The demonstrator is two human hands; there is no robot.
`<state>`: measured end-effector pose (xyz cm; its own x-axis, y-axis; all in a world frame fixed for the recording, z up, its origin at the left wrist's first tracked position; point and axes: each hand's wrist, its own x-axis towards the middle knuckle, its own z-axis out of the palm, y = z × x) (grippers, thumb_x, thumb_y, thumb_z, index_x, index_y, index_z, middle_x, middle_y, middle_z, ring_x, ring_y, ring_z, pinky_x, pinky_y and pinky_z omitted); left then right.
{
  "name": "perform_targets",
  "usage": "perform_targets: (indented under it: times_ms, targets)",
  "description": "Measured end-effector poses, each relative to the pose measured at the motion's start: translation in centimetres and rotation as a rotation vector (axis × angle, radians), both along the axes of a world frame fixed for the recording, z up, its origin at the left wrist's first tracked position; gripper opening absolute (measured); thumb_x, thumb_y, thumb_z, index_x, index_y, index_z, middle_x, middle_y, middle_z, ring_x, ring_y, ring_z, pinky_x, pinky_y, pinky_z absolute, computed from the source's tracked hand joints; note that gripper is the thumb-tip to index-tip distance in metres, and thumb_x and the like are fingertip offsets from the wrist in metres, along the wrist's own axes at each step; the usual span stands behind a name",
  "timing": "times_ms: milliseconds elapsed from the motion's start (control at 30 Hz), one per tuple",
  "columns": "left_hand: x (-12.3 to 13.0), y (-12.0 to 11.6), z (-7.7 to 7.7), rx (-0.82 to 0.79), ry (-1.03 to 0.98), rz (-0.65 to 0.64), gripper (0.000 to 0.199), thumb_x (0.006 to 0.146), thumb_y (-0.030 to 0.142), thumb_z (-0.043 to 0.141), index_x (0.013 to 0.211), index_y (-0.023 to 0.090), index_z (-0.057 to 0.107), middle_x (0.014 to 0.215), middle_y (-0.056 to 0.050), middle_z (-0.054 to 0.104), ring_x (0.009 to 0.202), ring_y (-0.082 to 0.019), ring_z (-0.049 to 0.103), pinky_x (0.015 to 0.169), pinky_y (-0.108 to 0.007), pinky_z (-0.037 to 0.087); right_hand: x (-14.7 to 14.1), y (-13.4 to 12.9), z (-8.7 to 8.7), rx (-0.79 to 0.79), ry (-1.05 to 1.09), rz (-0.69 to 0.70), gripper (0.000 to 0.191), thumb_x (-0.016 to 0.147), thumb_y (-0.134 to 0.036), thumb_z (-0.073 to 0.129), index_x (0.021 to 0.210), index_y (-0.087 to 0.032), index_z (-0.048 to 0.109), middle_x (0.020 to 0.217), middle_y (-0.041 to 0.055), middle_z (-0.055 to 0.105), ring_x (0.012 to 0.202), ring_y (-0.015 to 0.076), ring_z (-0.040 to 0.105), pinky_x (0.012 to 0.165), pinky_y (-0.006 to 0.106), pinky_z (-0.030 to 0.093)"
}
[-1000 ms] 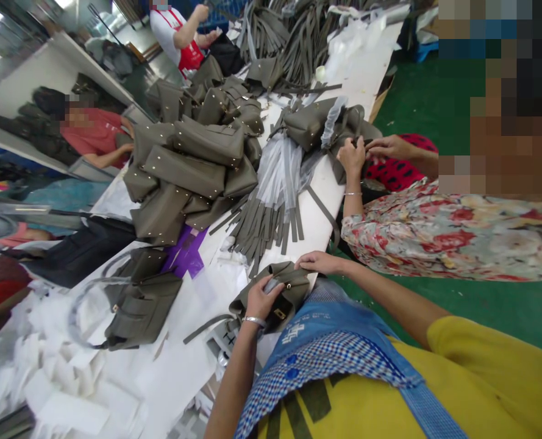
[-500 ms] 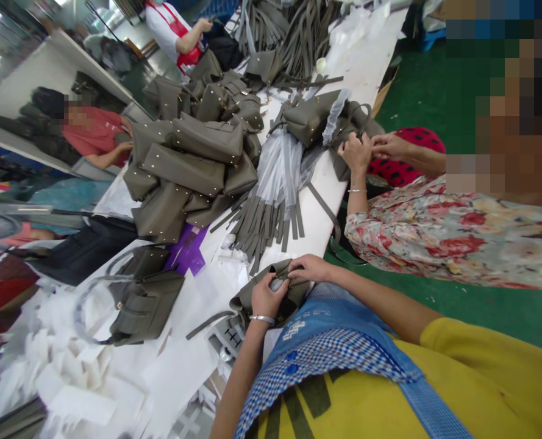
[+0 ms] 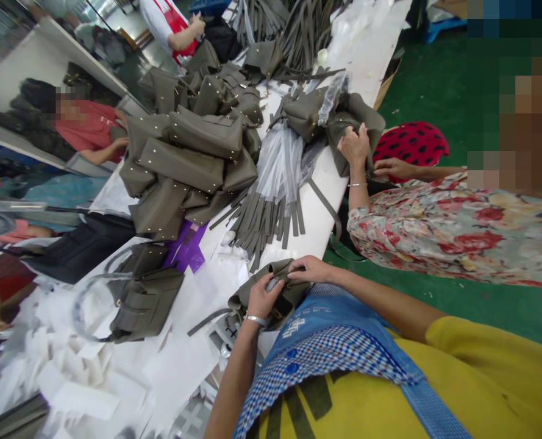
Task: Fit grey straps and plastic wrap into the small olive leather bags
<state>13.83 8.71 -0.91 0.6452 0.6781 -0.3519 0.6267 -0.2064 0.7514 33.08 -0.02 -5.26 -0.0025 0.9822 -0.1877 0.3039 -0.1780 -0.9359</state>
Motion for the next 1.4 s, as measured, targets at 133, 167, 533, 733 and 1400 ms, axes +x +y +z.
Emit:
perform_targets:
  times_ms: [133, 167, 533, 733, 1400]
  targets:
    - [-0.5, -0.2, -0.1, 0.023, 0.054, 0.089, 0.047, 0.073, 0.045, 0.065, 0.108, 0.013, 0.066, 0.108, -0.011, 0.068, 0.104, -0.025, 0.061, 0.097, -0.039, 0.044, -0.8, -0.1, 0.2, -0.019, 0.105, 0.007, 0.032, 0.079, -0.045, 0.055, 0.079, -0.016, 0.069, 0.069, 0.0004, 0.067, 0.066, 0.0147, 0.058, 0.064, 0.024, 0.043]
    - [-0.6, -0.2, -0.1, 0.045, 0.064, 0.084, 0.048, 0.073, 0.046, 0.064, 0.108, 0.014, 0.066, 0.110, -0.011, 0.068, 0.106, -0.025, 0.061, 0.098, -0.039, 0.043, -1.0, -0.1, 0.3, -0.027, 0.122, 0.013, 0.032, 0.079, -0.044, 0.054, 0.080, -0.016, 0.069, 0.069, 0.0005, 0.067, 0.065, 0.0146, 0.059, 0.064, 0.024, 0.043]
    - [-0.5, -0.4, 0.8, -0.009, 0.044, 0.130, 0.041, 0.071, 0.040, 0.065, 0.100, 0.012, 0.069, 0.095, -0.008, 0.072, 0.090, -0.023, 0.066, 0.084, -0.035, 0.050, -2.2, 0.2, -0.4, -0.054, -0.111, -0.044, 0.027, 0.079, -0.042, 0.055, 0.080, -0.020, 0.071, 0.071, 0.0000, 0.068, 0.067, 0.0154, 0.058, 0.060, 0.024, 0.038]
    - [-0.6, -0.4, 0.1, -0.039, 0.028, 0.136, 0.038, 0.071, 0.038, 0.064, 0.097, 0.011, 0.069, 0.089, -0.007, 0.072, 0.083, -0.021, 0.065, 0.079, -0.032, 0.050, -2.1, 0.2, -0.6, -0.161, -0.179, -0.091, 0.037, 0.075, -0.054, 0.058, 0.073, -0.019, 0.071, 0.065, 0.0013, 0.067, 0.062, 0.0149, 0.056, 0.054, 0.024, 0.033]
    - [-0.5, -3.4, -0.2, 0.051, 0.024, 0.267, 0.027, 0.069, 0.029, 0.062, 0.092, 0.014, 0.062, 0.075, -0.002, 0.065, 0.070, -0.015, 0.059, 0.068, -0.026, 0.046, 0.4, 7.3, -1.1, -0.035, -0.395, -0.023, 0.034, 0.091, -0.036, 0.038, 0.090, -0.017, 0.067, 0.086, 0.0040, 0.071, 0.081, 0.0154, 0.063, 0.070, 0.023, 0.044]
